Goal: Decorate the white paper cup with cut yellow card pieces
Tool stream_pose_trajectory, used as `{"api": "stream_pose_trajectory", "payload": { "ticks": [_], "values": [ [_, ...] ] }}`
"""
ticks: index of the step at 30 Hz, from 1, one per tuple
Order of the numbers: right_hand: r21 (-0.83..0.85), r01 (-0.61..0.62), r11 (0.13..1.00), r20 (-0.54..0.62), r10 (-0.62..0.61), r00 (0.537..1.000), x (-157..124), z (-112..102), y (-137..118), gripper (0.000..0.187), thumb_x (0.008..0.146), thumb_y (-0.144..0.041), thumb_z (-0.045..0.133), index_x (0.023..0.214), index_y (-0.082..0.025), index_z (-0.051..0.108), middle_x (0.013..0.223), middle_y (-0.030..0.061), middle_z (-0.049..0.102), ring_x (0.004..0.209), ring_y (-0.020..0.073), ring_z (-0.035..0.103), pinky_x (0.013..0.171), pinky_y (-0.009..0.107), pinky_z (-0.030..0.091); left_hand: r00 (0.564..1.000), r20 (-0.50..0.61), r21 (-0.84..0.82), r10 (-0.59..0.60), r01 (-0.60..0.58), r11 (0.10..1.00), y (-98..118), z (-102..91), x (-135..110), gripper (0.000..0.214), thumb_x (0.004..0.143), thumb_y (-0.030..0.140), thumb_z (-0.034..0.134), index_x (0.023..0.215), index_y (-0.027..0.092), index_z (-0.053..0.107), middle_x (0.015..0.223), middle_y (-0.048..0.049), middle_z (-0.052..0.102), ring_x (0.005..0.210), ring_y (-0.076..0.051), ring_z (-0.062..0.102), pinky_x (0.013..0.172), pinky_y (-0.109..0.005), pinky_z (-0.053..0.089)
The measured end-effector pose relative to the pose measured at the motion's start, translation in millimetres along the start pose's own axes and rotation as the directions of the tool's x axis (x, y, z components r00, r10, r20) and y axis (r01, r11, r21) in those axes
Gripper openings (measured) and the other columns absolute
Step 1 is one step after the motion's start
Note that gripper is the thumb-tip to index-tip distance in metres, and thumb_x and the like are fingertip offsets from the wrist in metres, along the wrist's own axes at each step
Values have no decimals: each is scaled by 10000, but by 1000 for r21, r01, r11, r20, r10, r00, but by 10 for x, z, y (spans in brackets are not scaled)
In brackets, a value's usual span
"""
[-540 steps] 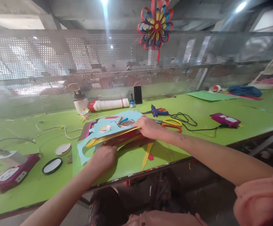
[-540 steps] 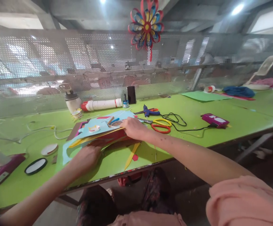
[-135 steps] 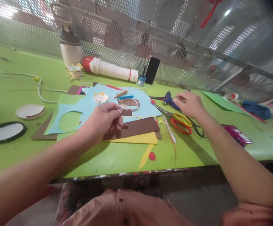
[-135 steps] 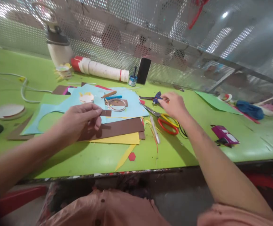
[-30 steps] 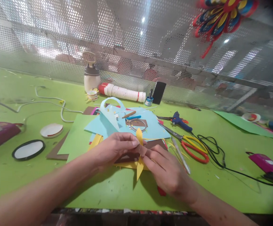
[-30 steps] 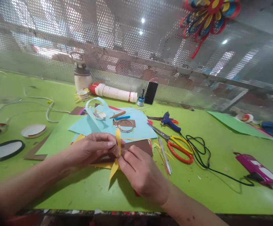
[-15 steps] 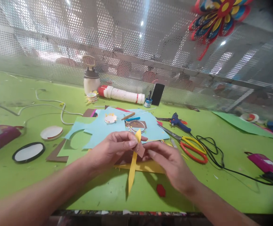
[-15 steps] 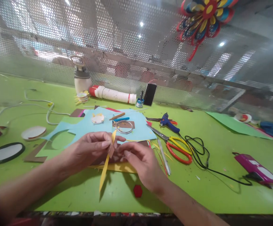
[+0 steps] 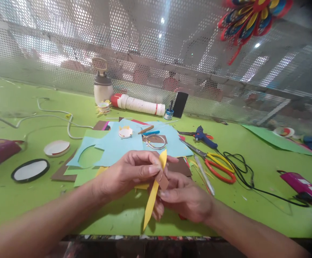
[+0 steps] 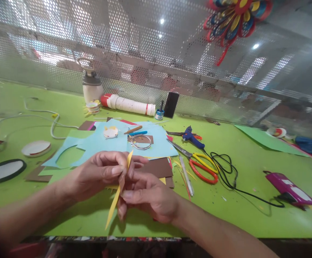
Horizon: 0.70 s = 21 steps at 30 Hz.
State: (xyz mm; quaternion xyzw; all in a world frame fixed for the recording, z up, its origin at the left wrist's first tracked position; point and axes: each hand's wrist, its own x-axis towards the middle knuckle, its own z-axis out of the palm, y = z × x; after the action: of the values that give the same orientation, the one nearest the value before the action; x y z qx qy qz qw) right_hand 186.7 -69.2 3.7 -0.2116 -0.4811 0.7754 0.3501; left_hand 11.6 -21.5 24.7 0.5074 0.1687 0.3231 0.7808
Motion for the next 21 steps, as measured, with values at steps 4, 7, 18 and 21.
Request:
{"api": "stream_pose_trajectory", "payload": {
  "ticks": [4, 7, 18, 21],
  "values": [
    [-2, -30, 1000, 55, 30, 998, -2, 20, -18, 262, 800, -323, 677, 929, -95, 680, 636, 17, 580, 574, 113, 559, 597, 268, 461, 998, 44, 7, 37, -38, 999, -29, -6, 9, 112, 744, 290, 696, 703, 187, 709, 788, -70, 663, 1207, -303, 503, 997, -426, 403],
    [-8, -14, 1000, -10, 13, 1000, -14, 40, -30, 232, 776, -313, 704, 845, -93, 714, 598, 10, 566, 539, 96, 534, 555, 243, 423, 992, 114, -49, 56, -51, 998, -41, -33, 20, 100, 789, 232, 651, 763, 159, 715, 859, -85, 670, 1243, -303, 470, 993, -418, 402],
    [-545, 116, 830, -264, -301, 916, -147, -200, -213, 139, 901, -245, 572, 858, -223, 703, 901, 15, 584, 867, 127, 538, 813, 261, 422, 987, -158, -116, -7, -11, 993, 24, -48, 66, 95, 813, 210, 630, 751, 142, 652, 858, -60, 677, 771, -196, 656, 761, -380, 514],
    [-670, 151, 727, -242, -406, 881, -160, -177, -312, 152, 912, -227, 546, 907, -247, 697, 983, 17, 586, 908, 133, 550, 812, 249, 440, 964, -266, -48, -4, -9, 999, -9, -78, 95, 125, 777, 255, 678, 755, 134, 655, 918, -73, 666, 827, -204, 643, 773, -375, 517]
  ]
}}
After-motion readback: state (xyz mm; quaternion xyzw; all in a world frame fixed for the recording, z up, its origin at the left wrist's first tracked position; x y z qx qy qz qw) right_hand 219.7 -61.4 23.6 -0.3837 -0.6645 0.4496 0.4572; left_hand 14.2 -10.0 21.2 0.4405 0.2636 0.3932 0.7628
